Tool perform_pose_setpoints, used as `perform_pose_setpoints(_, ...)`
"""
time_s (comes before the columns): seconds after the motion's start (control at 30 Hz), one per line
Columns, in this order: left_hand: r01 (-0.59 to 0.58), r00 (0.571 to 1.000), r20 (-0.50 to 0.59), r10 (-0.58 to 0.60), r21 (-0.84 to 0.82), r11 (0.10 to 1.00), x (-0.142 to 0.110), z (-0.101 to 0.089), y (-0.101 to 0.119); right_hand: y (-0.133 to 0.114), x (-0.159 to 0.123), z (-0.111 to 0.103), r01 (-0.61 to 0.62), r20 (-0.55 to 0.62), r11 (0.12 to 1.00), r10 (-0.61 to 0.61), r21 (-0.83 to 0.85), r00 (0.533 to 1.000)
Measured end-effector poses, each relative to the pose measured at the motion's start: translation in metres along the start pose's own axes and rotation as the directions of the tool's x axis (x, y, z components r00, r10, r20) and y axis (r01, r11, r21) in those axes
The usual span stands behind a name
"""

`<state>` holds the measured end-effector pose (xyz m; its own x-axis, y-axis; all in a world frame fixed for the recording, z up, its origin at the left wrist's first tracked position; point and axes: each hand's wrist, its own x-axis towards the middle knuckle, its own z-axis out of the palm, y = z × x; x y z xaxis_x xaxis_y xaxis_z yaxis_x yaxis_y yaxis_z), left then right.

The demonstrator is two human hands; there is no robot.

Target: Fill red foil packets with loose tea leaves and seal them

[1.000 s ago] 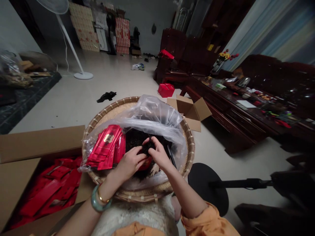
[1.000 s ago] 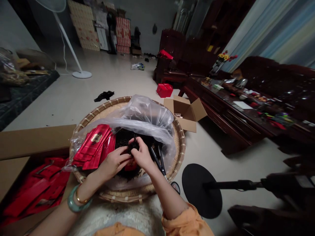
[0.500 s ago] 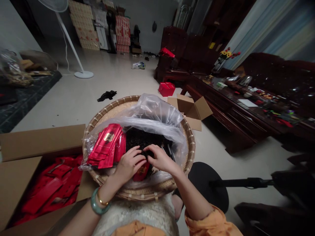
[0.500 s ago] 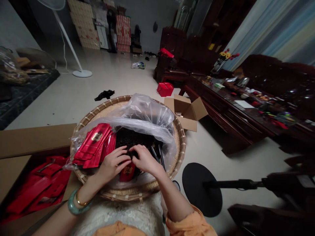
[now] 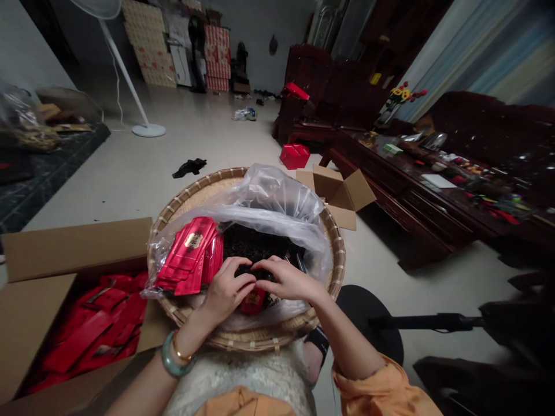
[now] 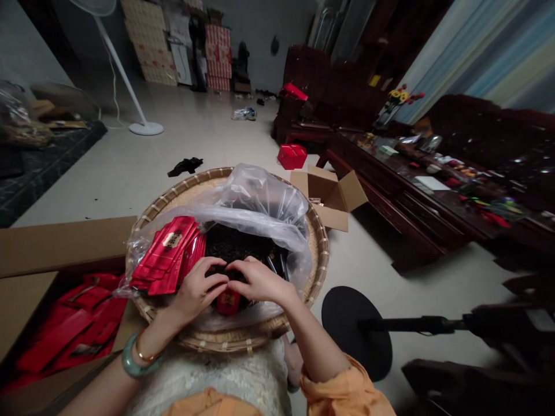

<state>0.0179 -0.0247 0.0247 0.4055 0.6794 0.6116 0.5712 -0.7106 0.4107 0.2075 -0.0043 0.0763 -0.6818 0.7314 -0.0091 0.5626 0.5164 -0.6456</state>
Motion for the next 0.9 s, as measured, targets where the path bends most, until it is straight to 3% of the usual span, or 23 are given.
perform_pose_setpoints(0.13, -0.013, 0.999, -0.035, 0.014, 0.015, 1.000, 0.001, 0.000, -0.003, 0.004, 0.001, -0.002, 0.038, 0.083, 0.995, -0.031, -0.092, 0.996)
perform_pose_setpoints(0.33, -0.056, 0.997, -0.046, 0.060, 0.091, 0.994, 0.002, -0.003, -0.003, 0.004, -0.003, -0.004, -0.010, -0.104, 0.997, 0.018, 0.073, 0.994)
perform_pose_setpoints(0.47, -0.133, 0.991, 0.029, 0.130, 0.100, 0.986, 0.001, -0.004, 0.000, 0.001, -0.006, -0.002, -0.012, -0.178, 0.992, 0.034, 0.125, 0.984)
perform_pose_setpoints(0.7, -0.142, 0.982, 0.128, 0.138, 0.019, 0.990, -0.005, -0.005, 0.000, -0.003, -0.008, -0.002, 0.030, -0.054, 0.996, -0.035, -0.088, 0.998)
perform_pose_setpoints(0.9, -0.021, 0.982, 0.185, 0.035, -0.077, 0.997, -0.012, -0.004, 0.002, -0.013, -0.009, 0.002, 0.054, -0.035, 0.962, -0.066, -0.267, 0.997)
